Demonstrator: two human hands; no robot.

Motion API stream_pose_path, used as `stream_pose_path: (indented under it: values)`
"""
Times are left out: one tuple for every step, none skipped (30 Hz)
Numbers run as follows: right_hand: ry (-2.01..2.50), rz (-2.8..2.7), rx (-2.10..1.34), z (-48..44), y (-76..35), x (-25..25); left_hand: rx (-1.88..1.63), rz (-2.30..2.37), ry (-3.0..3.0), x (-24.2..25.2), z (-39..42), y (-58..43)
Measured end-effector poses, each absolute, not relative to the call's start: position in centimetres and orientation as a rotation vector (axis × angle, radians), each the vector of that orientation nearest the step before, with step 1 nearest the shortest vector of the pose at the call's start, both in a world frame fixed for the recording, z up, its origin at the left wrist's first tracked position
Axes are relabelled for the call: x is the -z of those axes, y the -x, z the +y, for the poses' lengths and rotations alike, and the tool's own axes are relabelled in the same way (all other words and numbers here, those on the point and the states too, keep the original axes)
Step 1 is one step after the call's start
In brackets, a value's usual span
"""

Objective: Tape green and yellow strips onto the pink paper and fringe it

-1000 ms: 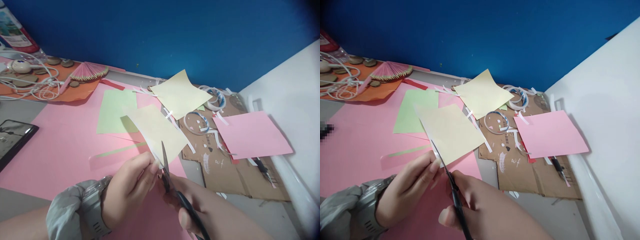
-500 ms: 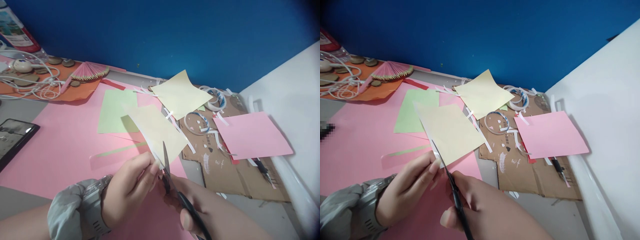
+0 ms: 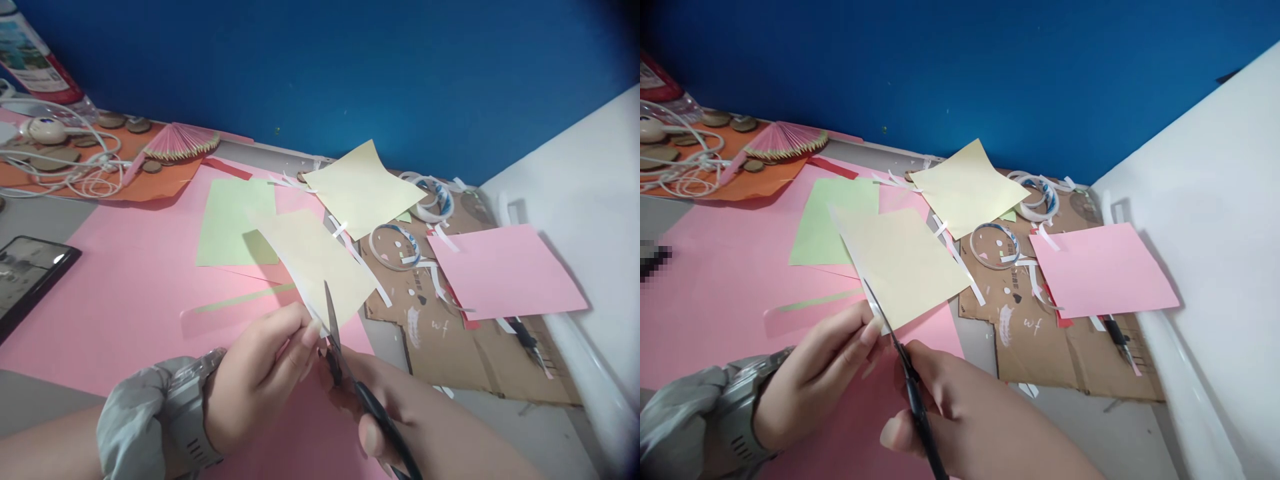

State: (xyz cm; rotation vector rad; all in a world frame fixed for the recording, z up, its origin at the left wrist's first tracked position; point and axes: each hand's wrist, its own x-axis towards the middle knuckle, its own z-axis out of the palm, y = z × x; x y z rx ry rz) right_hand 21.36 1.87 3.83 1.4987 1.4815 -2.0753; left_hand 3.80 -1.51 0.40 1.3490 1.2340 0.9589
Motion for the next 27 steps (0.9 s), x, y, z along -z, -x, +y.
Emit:
stream_pose_path:
  values:
    - [-1.489, 1.480, 2.071, 1.9, -21.4, -3.9, -0.960, 1.235, -1.349, -0.4, -1.5, -3.8]
    - [-1.483, 1.478, 2.065, 2.0, -21.4, -3.9, -0.962, 1.236, -1.348, -0.4, -1.6, -3.8]
    - [-1.482, 1.479, 2.058, 2.0, -21.3, -4.0, -0.962, 1.234, -1.345, -0.4, -1.6, -3.8]
    - [-1.489, 1.485, 2.050, 2.0, -21.3, -4.0, -0.963, 1.230, -1.341, -0.4, -1.6, -3.7]
    - [-1.497, 1.495, 2.041, 2.0, -21.3, -4.0, -0.967, 1.225, -1.336, -0.4, -1.5, -3.7]
    - [-1.500, 1.510, 2.032, 1.9, -21.3, -4.0, -0.970, 1.219, -1.331, -0.5, -1.5, -3.7]
    - [-1.497, 1.528, 2.023, 1.9, -21.3, -3.9, -0.974, 1.208, -1.326, -0.6, -1.5, -3.7]
    - [-1.489, 1.549, 2.015, 1.9, -21.3, -3.9, -0.980, 1.189, -1.323, -0.7, -1.5, -3.7]
    - [-1.476, 1.572, 2.010, 1.9, -21.3, -3.8, -0.988, 1.168, -1.319, -0.9, -1.4, -3.8]
    - [-1.463, 1.597, 2.004, 1.9, -21.3, -3.8, -0.997, 1.151, -1.314, -0.9, -1.4, -3.8]
    - [-1.450, 1.620, 1.998, 2.0, -21.4, -3.8, -1.003, 1.135, -1.313, -1.0, -1.4, -3.8]
    - [-1.434, 1.636, 1.994, 2.1, -21.4, -3.9, -1.010, 1.129, -1.314, -1.0, -1.4, -3.8]
    - [-1.412, 1.642, 1.995, 2.3, -21.4, -4.0, -1.014, 1.134, -1.314, -1.0, -1.3, -3.7]
    - [-1.387, 1.642, 2.001, 2.5, -21.4, -4.1, -1.011, 1.150, -1.310, -0.9, -1.4, -3.7]
    - [-1.363, 1.631, 2.011, 2.6, -21.4, -4.2, -1.002, 1.169, -1.306, -0.9, -1.4, -3.7]
    - [-1.341, 1.614, 2.024, 2.8, -21.4, -4.4, -0.990, 1.183, -1.301, -0.8, -1.4, -3.6]
    - [-1.324, 1.598, 2.040, 2.9, -21.3, -4.6, -0.978, 1.197, -1.294, -0.7, -1.4, -3.6]
    - [-1.312, 1.584, 2.053, 3.1, -21.3, -4.7, -0.969, 1.202, -1.289, -0.6, -1.4, -3.6]
    - [-1.308, 1.575, 2.060, 3.1, -21.2, -4.9, -0.961, 1.196, -1.285, -0.6, -1.4, -3.5]
    - [-1.309, 1.566, 2.062, 3.2, -21.2, -4.9, -0.957, 1.187, -1.283, -0.5, -1.5, -3.5]
    - [-1.307, 1.560, 2.065, 3.2, -21.1, -5.0, -0.955, 1.180, -1.281, -0.5, -1.5, -3.4]
    - [-1.306, 1.561, 2.069, 3.2, -21.1, -5.0, -0.953, 1.176, -1.277, -0.5, -1.5, -3.4]
    - [-1.306, 1.564, 2.074, 3.2, -21.0, -5.1, -0.949, 1.176, -1.269, -0.5, -1.5, -3.4]
    - [-1.311, 1.568, 2.081, 3.2, -21.0, -5.1, -0.948, 1.179, -1.263, -0.5, -1.5, -3.3]
    - [-1.316, 1.574, 2.091, 3.2, -21.0, -5.1, -0.947, 1.181, -1.256, -0.5, -1.5, -3.3]
    - [-1.317, 1.581, 2.102, 3.2, -21.0, -5.1, -0.946, 1.180, -1.250, -0.5, -1.4, -3.3]
    - [-1.315, 1.586, 2.110, 3.2, -21.1, -5.1, -0.947, 1.177, -1.247, -0.5, -1.4, -3.3]
